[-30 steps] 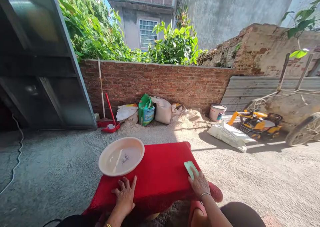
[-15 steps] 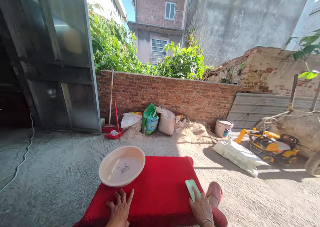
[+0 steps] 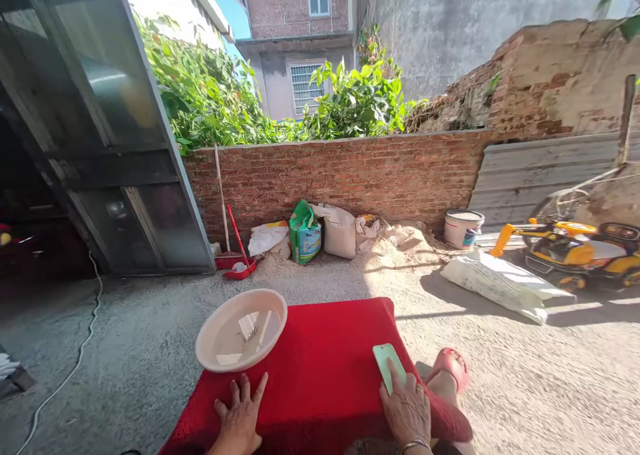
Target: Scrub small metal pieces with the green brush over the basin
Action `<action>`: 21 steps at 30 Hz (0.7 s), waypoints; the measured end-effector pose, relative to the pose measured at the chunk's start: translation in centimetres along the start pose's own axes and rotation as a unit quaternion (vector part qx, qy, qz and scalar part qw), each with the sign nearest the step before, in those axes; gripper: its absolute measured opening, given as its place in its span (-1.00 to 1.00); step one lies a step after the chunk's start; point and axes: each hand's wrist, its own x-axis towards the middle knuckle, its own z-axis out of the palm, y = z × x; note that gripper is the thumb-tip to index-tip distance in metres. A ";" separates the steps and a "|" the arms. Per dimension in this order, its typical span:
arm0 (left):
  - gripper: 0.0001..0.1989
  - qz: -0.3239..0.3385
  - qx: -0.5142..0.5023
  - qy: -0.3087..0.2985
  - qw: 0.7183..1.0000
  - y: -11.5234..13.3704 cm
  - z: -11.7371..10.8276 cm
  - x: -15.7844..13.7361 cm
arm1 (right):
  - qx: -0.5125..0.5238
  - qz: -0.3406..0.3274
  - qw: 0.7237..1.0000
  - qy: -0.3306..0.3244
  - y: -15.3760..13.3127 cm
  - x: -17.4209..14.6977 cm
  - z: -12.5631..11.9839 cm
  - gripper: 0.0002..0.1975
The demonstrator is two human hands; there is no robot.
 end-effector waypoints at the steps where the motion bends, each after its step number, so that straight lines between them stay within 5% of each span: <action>1: 0.18 0.001 0.001 -0.002 1.000 -0.1 -0.1 0.0 | -0.005 -0.004 1.000 -0.003 0.1 -0.1 0.0 -0.57; 21: 0.22 0.032 -0.035 -0.026 0.999 -0.6 -0.5 0.1 | 0.000 -0.061 0.998 -0.035 0.8 0.2 -0.7 -0.57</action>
